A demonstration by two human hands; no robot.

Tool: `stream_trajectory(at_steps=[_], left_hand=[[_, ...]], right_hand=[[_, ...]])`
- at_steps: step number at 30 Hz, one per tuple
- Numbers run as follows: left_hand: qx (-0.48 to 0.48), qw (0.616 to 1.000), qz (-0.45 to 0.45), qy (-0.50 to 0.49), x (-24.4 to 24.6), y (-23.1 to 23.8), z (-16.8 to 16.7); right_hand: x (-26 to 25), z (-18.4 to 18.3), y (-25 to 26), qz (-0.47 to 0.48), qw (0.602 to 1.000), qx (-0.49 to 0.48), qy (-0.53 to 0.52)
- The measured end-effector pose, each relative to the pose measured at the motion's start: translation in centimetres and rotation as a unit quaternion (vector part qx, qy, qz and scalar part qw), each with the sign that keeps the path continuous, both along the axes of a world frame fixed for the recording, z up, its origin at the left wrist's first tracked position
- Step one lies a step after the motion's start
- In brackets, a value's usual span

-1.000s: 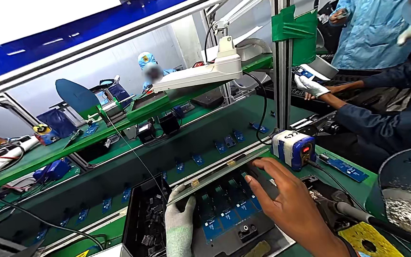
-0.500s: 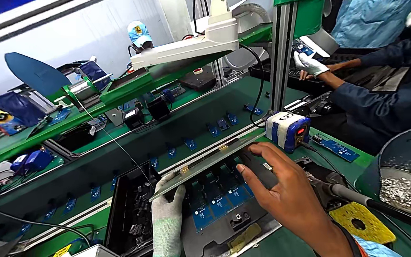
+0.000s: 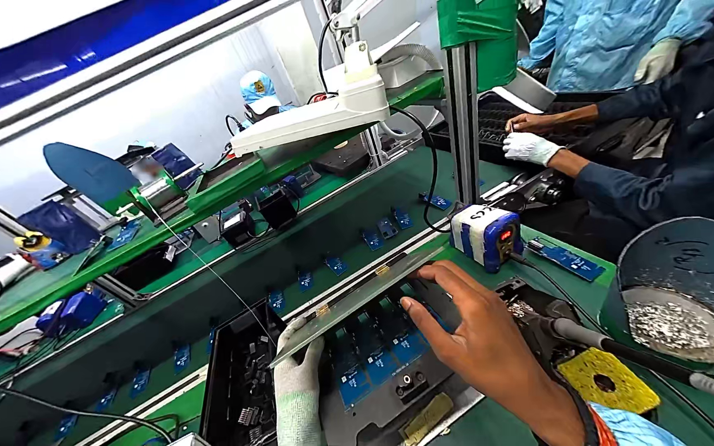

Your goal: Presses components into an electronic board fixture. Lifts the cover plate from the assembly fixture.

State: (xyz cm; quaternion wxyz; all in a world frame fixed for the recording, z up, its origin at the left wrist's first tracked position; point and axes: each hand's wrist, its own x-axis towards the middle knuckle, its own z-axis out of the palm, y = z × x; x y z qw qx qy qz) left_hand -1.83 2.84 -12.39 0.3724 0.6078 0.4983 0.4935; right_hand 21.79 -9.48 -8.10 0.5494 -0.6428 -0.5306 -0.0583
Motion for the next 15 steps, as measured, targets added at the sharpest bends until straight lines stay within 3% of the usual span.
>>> stream_trajectory(at_steps=[9, 15], left_hand=[[-0.017, 1.0, -0.004, -0.014, 0.03, -0.46, 0.41], [-0.008, 0.999, -0.001, 0.046, 0.4, -0.59, 0.44]], right_hand=[[-0.08, 0.17, 0.14, -0.002, 1.0, -0.005, -0.004], [-0.11, 0.1, 0.15, -0.002, 1.0, -0.006, -0.001]])
